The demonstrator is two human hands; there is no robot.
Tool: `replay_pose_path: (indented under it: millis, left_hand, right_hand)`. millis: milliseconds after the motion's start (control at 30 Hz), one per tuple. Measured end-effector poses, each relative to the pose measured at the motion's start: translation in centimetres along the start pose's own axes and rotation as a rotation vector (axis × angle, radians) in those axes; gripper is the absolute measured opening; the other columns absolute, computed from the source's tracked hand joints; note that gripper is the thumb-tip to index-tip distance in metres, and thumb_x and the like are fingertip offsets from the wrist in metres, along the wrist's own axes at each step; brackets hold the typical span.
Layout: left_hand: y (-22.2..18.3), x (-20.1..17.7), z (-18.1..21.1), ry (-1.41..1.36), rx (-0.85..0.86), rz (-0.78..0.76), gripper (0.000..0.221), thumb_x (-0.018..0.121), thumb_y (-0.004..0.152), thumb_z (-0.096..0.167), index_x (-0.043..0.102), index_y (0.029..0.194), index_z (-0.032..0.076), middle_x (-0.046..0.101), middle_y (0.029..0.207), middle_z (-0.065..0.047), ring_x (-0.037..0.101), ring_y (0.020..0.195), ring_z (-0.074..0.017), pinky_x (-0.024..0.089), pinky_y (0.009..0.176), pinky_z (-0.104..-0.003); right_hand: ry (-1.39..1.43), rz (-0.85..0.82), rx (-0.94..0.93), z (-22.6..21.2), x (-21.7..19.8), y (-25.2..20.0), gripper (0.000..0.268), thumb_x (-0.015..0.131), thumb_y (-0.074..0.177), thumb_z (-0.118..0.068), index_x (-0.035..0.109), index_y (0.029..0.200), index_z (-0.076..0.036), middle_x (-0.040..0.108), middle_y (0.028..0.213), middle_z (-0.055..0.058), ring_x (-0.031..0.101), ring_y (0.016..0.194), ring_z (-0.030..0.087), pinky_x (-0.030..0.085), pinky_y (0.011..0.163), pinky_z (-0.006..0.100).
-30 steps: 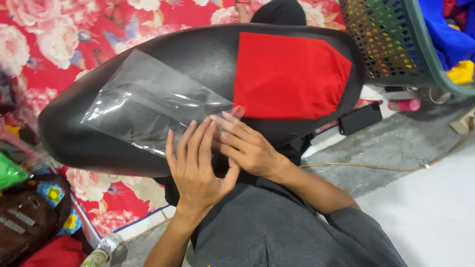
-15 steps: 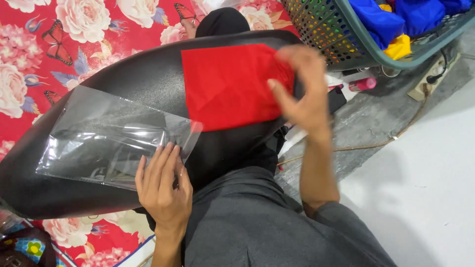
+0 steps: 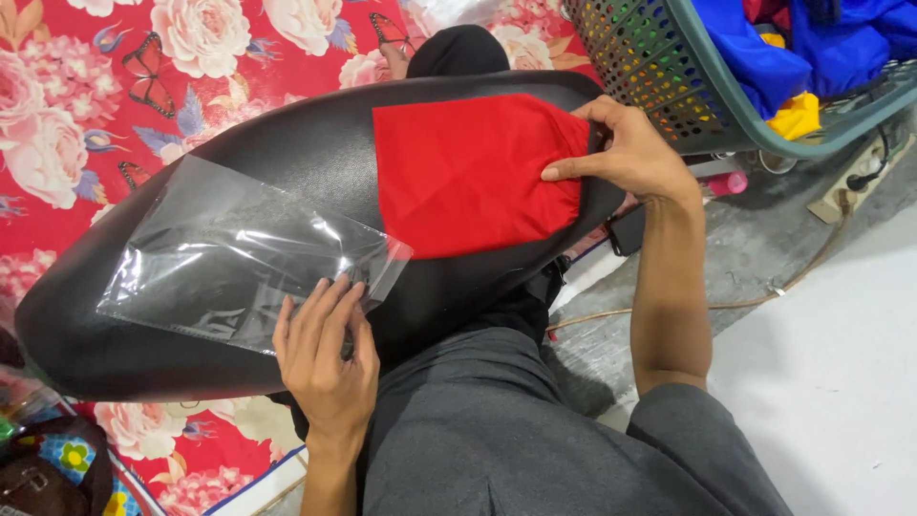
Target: Folding a red fabric cover, placing it into a plastic bag, and then fitting a blue elasticated cover onto a motorcycle seat.
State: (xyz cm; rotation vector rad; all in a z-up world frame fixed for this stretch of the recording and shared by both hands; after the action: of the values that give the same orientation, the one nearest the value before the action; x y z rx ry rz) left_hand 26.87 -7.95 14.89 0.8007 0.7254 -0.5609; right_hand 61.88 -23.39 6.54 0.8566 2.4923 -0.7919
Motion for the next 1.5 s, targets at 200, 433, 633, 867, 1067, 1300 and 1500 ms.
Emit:
replay_pose_path:
  millis: [200, 433, 633, 867, 1067, 1300, 1500]
  left_hand:
    - [-0.1, -0.2, -0.3, -0.017, -0.009, -0.003, 0.024, 0.072, 0.095, -0.010, 0.075, 0.114, 0.005, 0.075, 0.120, -0.009, 0.070, 0.119, -0.0298, 0.040, 0.118, -0.050]
    - [0.5, -0.4, 0.4, 0.014, 0.018, 0.000, 0.019, 0.077, 0.094, 0.001, 0.074, 0.113, 0.004, 0.074, 0.119, -0.011, 0.070, 0.117, -0.0310, 0.049, 0.110, -0.049]
    - [0.4, 0.1, 0.3, 0.086, 0.037, 0.041, 0.023, 0.075, 0.093, 0.015, 0.077, 0.116, 0.011, 0.072, 0.121, -0.013, 0.068, 0.118, -0.0372, 0.053, 0.102, -0.050]
    - [1.7, -0.2, 1.2, 0.165, 0.057, 0.042, 0.014, 0.081, 0.094, 0.013, 0.077, 0.107, 0.014, 0.072, 0.121, -0.005, 0.062, 0.097, -0.0266, 0.049, 0.076, -0.037]
    - [3.3, -2.2, 0.7, -0.001, 0.041, 0.155, 0.013, 0.083, 0.093, -0.001, 0.076, 0.101, 0.007, 0.072, 0.105, -0.005, 0.054, 0.079, -0.0217, 0.051, 0.064, -0.028]
    - [3.7, -3.0, -1.7, -0.175, -0.078, 0.122, 0.013, 0.074, 0.095, -0.006, 0.076, 0.106, 0.001, 0.074, 0.108, -0.010, 0.070, 0.092, -0.0254, 0.058, 0.087, -0.035]
    - [1.0, -2.3, -1.5, -0.049, -0.045, 0.068, 0.014, 0.077, 0.091, 0.003, 0.076, 0.103, 0.011, 0.071, 0.126, -0.010, 0.064, 0.127, -0.0345, 0.037, 0.118, -0.057]
  right_hand:
    - [0.348, -0.018, 0.076, -3.1, 1.0, -2.4, 0.028, 0.089, 0.074, -0.009, 0.069, 0.094, -0.008, 0.065, 0.082, -0.005, 0.063, 0.077, 0.006, 0.055, 0.068, 0.020]
    - [0.870, -0.109, -0.008, 1.8, 3.3, -3.1, 0.042, 0.076, 0.069, 0.005, 0.070, 0.110, 0.005, 0.074, 0.097, 0.005, 0.073, 0.089, 0.020, 0.060, 0.083, 0.027]
    - [1.290, 0.085, 0.001, 4.6, 2.8, -3.6, 0.041, 0.059, 0.077, 0.013, 0.069, 0.115, 0.002, 0.068, 0.095, 0.018, 0.076, 0.085, 0.041, 0.057, 0.092, 0.061]
    - [1.325, 0.259, -0.105, 4.5, 0.2, -5.3, 0.063, 0.058, 0.070, 0.000, 0.065, 0.132, 0.003, 0.070, 0.132, 0.014, 0.066, 0.130, 0.031, 0.050, 0.124, 0.042]
    - [1.436, 0.297, -0.222, 2.1, 0.7, -8.6, 0.070, 0.053, 0.066, -0.002, 0.062, 0.136, 0.001, 0.068, 0.137, 0.016, 0.062, 0.136, 0.035, 0.049, 0.128, 0.049]
    - [1.469, 0.039, -0.204, 7.4, 4.0, -7.7, 0.066, 0.058, 0.056, 0.002, 0.062, 0.120, 0.017, 0.070, 0.124, 0.029, 0.066, 0.121, 0.046, 0.052, 0.114, 0.056]
    - [1.476, -0.077, -0.096, 8.1, 5.5, -5.9, 0.074, 0.061, 0.056, 0.005, 0.057, 0.128, 0.020, 0.066, 0.130, 0.031, 0.062, 0.127, 0.047, 0.048, 0.120, 0.054]
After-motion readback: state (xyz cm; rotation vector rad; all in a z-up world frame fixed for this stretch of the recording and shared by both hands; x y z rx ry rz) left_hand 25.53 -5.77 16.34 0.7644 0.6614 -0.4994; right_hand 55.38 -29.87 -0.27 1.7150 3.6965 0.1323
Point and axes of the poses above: each hand's wrist, its own y-axis towards the middle knuckle, its own x-axis out of the palm, z = x × y, the point moved 10 cm from there along y, towards the middle knuckle
